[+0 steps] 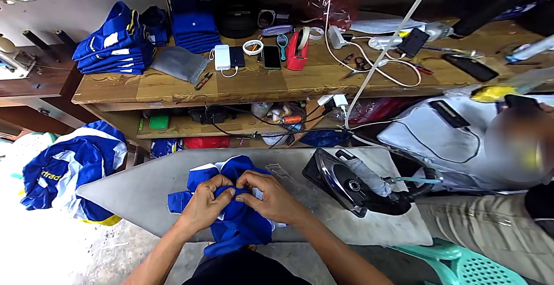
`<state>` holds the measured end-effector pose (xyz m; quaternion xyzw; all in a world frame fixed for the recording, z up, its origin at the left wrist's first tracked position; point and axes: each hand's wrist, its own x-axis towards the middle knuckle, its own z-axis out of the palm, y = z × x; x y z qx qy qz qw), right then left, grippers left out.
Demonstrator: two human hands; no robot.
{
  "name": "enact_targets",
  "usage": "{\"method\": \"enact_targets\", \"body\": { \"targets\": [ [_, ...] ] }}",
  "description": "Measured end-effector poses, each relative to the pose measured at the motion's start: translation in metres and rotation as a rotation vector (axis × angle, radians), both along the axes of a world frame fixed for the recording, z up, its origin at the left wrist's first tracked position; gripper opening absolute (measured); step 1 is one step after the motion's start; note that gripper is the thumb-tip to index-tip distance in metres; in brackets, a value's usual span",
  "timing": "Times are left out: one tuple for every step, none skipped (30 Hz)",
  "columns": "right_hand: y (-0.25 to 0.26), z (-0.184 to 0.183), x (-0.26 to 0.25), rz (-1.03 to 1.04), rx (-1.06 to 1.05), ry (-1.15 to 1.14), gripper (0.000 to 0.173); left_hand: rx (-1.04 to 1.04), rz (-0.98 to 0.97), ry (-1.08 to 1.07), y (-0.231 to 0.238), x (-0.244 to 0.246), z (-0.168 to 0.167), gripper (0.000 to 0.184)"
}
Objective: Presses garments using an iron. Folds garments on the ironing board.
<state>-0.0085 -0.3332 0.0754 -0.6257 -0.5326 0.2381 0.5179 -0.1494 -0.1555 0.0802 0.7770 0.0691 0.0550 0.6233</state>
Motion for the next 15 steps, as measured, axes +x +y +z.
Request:
{"method": "enact_targets", "body": {
  "targets": [
    [-0.001, -0.001, 0.006, 0.048, 0.013, 0.052, 0.02, 0.008, -0.084, 0.017, 0.009, 0.0, -0.001, 0.025],
    [-0.001, 0.0, 0.013, 0.1, 0.015, 0.097, 0.02, 0.043, -0.176, 0.055, 0.019, 0.0, 0.0, 0.037],
    [-0.001, 0.002, 0.02, 0.148, 0.0, 0.131, 0.02, 0.099, -0.251, 0.097, 0.029, 0.0, 0.0, 0.049],
    [-0.002, 0.005, 0.028, 0.197, -0.026, 0.149, 0.02, 0.173, -0.306, 0.122, 0.038, -0.001, 0.002, 0.056],
    [-0.001, 0.007, 0.036, 0.252, -0.048, 0.155, 0.019, 0.252, -0.355, 0.126, 0.046, 0.0, 0.006, 0.057],
    [0.0, 0.01, 0.044, 0.306, -0.066, 0.143, 0.019, 0.317, -0.402, 0.113, 0.053, 0.001, 0.01, 0.055],
    [0.002, 0.01, 0.049, 0.35, -0.078, 0.115, 0.023, 0.371, -0.445, 0.095, 0.058, 0.001, 0.015, 0.049],
    [0.005, 0.008, 0.051, 0.382, -0.08, 0.053, 0.028, 0.404, -0.49, 0.085, 0.062, 0.001, 0.02, 0.044],
    [0.009, 0.005, 0.052, 0.405, -0.083, -0.049, 0.031, 0.415, -0.535, 0.084, 0.064, 0.001, 0.025, 0.042],
    [0.014, 0.0, 0.051, 0.427, -0.091, -0.159, 0.032, 0.414, -0.572, 0.077, 0.067, 0.002, 0.029, 0.042],
    [0.019, -0.005, 0.049, 0.451, -0.11, -0.242, 0.028, 0.404, -0.605, 0.065, 0.07, 0.002, 0.033, 0.044],
    [0.021, -0.009, 0.049, 0.473, -0.14, -0.282, 0.023, 0.385, -0.64, 0.056, 0.074, 0.003, 0.036, 0.046],
    [0.022, -0.011, 0.05, 0.488, -0.162, -0.273, 0.02, 0.359, -0.671, 0.05, 0.078, 0.003, 0.039, 0.045],
    [0.02, -0.012, 0.055, 0.493, -0.158, -0.226, 0.021, 0.329, -0.686, 0.042, 0.084, 0.001, 0.042, 0.044],
    [0.018, -0.011, 0.061, 0.491, -0.127, -0.163, 0.026, 0.298, -0.678, 0.042, 0.089, -0.001, 0.044, 0.041]
  ]
}}
